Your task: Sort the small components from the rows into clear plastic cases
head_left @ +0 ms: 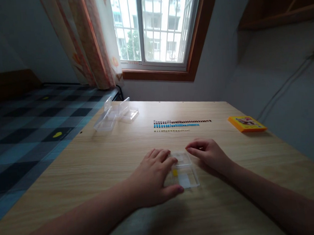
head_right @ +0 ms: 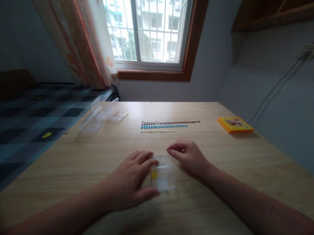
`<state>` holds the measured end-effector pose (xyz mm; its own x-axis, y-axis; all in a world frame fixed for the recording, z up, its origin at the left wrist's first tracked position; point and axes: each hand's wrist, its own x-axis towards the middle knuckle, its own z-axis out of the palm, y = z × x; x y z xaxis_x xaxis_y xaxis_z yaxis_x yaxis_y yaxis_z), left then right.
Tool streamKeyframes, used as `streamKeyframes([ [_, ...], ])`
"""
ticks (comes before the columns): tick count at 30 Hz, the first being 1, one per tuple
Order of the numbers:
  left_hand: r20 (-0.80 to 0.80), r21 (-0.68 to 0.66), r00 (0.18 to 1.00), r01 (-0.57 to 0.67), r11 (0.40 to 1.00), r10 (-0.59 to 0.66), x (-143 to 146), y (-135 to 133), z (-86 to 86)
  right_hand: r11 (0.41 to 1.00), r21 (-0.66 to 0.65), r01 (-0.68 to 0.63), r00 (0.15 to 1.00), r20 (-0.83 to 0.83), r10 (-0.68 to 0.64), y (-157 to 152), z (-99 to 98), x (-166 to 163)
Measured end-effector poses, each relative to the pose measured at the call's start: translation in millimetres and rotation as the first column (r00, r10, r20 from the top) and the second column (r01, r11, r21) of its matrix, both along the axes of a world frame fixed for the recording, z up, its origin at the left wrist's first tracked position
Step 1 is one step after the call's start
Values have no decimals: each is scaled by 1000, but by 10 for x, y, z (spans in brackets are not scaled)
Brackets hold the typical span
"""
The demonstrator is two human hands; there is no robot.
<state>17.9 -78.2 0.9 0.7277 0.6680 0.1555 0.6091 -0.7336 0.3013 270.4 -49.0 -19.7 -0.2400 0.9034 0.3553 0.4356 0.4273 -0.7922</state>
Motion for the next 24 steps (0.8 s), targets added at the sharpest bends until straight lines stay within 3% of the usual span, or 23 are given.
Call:
streamKeyframes([
  [6, 7, -3, 1000, 8, 1000, -8, -4, 6, -13, 959, 102, -264, 943, 238, 234, -291, 225, -97],
  [10, 4, -5, 1000, 10, 1000, -9, -4, 9, -19, 958, 77, -277, 898, 375, 229, -356, 183, -138],
  [16, 3, -15, 1000, 7, 1000, -7, 1, 19, -26, 935, 96, -340, 851, 455, 263, -354, 128, -125],
  [24, 2, -6, 1000, 4, 1000, -4, 3, 16, -23, 916, 163, -367, 830, 502, 244, -334, 256, -30],
])
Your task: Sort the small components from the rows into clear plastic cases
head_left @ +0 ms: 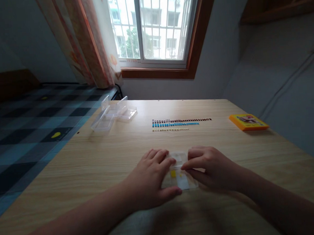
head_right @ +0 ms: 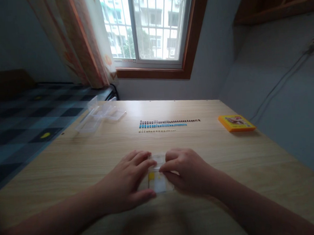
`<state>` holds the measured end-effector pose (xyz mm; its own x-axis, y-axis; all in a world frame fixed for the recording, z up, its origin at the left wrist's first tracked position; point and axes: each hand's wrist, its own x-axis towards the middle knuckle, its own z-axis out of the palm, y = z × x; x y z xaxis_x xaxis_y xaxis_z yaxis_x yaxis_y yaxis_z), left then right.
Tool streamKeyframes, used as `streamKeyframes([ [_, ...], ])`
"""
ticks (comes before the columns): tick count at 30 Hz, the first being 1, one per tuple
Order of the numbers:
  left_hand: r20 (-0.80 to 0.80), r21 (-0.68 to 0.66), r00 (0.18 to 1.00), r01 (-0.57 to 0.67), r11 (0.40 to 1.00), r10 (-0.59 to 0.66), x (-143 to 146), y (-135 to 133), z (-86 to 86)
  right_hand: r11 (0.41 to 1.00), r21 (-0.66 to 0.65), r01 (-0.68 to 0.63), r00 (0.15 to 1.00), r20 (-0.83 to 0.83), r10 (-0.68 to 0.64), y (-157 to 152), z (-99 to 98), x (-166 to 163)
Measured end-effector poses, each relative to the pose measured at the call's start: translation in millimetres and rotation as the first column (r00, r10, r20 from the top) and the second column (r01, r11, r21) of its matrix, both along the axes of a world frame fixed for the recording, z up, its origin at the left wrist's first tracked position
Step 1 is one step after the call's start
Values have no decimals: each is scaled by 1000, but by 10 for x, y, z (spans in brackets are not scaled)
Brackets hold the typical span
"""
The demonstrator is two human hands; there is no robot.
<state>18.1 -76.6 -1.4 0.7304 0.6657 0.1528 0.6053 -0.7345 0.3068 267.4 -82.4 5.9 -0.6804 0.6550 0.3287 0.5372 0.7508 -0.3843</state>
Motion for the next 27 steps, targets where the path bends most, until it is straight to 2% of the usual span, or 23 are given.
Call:
streamKeyframes([
  [6, 15, 1, 1000, 2, 1000, -2, -6, 1, -5, 989, -131, -66, 997, 42, 72, -33, 41, 22],
  [12, 16, 1, 1000, 0, 1000, 0, -3, -1, 8, 994, -85, -63, 991, 112, 72, -38, -29, 3],
  [18, 9, -11, 1000, 6, 1000, -5, -1, -9, 25, 997, -32, -75, 983, 168, 79, -48, -16, -38],
  [27, 5, -1, 1000, 0, 1000, 0, 7, -1, 12, 995, -5, -99, 990, 99, 99, -28, -27, -15],
])
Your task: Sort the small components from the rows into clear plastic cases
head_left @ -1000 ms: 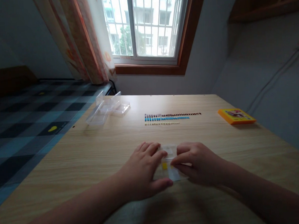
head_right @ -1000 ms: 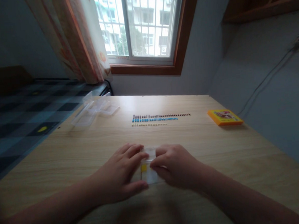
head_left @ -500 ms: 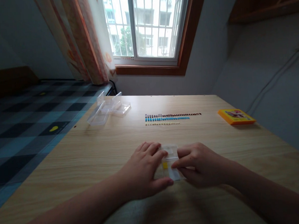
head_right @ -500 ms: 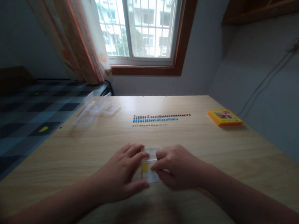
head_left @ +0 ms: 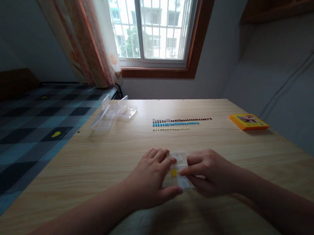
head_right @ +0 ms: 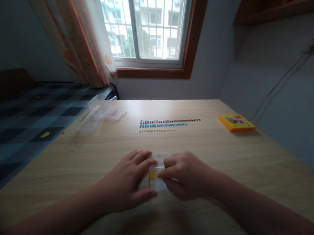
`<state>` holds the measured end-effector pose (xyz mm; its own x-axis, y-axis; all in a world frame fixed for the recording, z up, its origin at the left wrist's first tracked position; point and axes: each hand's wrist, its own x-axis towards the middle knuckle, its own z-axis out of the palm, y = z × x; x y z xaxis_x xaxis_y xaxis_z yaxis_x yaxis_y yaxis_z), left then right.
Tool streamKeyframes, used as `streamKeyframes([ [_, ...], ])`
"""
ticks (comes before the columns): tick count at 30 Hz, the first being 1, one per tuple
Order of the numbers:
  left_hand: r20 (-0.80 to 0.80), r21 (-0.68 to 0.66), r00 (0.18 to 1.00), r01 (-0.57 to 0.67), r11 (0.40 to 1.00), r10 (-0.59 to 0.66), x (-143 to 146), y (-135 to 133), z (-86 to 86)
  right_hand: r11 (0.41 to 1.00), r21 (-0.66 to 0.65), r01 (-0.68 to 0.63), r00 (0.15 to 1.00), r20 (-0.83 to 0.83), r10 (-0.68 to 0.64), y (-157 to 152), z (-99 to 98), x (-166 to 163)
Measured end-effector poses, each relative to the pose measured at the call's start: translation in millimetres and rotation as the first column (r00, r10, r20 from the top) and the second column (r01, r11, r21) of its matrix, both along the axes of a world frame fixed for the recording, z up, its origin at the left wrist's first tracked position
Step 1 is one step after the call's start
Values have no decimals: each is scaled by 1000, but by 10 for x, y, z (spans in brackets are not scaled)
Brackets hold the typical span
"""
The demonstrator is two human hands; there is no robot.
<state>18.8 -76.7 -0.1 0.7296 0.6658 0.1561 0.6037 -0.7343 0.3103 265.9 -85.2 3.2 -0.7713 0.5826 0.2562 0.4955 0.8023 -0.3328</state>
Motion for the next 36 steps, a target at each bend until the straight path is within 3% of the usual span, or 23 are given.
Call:
streamKeyframes([
  [27, 5, -5, 1000, 0, 1000, 0, -5, -7, -5, 998, -71, 4, 1000, -14, -5, 22, -20, -24],
  [36, 15, -10, 1000, -4, 1000, 4, -8, -6, -11, 999, -4, 36, 999, 37, -36, -9, -34, -63],
])
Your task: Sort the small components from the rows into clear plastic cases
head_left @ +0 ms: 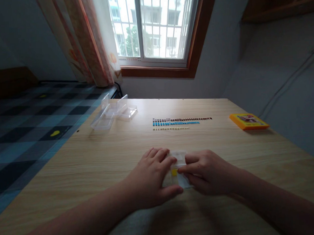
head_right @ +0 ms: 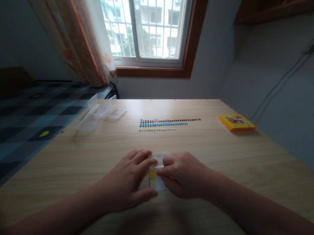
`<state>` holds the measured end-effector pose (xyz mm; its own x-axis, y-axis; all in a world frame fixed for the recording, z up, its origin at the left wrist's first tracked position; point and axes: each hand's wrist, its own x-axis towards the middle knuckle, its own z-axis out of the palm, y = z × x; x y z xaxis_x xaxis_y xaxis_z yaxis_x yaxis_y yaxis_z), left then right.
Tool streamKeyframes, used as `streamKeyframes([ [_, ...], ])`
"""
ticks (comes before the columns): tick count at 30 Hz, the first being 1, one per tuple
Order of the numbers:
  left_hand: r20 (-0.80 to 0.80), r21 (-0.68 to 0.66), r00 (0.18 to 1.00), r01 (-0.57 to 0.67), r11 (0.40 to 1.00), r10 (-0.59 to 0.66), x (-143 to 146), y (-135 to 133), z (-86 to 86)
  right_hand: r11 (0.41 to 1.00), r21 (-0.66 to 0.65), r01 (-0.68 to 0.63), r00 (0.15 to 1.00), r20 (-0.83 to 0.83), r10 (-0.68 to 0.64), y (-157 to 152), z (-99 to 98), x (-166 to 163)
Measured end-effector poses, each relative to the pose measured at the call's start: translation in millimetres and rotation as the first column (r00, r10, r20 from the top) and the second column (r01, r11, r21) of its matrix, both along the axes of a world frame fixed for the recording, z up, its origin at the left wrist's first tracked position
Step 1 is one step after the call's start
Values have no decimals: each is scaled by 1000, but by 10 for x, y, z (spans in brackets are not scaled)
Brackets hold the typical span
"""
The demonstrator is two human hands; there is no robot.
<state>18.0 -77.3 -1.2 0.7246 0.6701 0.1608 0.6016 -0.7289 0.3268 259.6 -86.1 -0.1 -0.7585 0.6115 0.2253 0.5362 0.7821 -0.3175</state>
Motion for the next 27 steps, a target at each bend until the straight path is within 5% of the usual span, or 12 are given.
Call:
streamKeyframes([
  [27, -29, 6, 1000, 3, 1000, -3, 3, -3, 5, 965, -25, 262, 962, 87, -259, -229, 20, -180],
])
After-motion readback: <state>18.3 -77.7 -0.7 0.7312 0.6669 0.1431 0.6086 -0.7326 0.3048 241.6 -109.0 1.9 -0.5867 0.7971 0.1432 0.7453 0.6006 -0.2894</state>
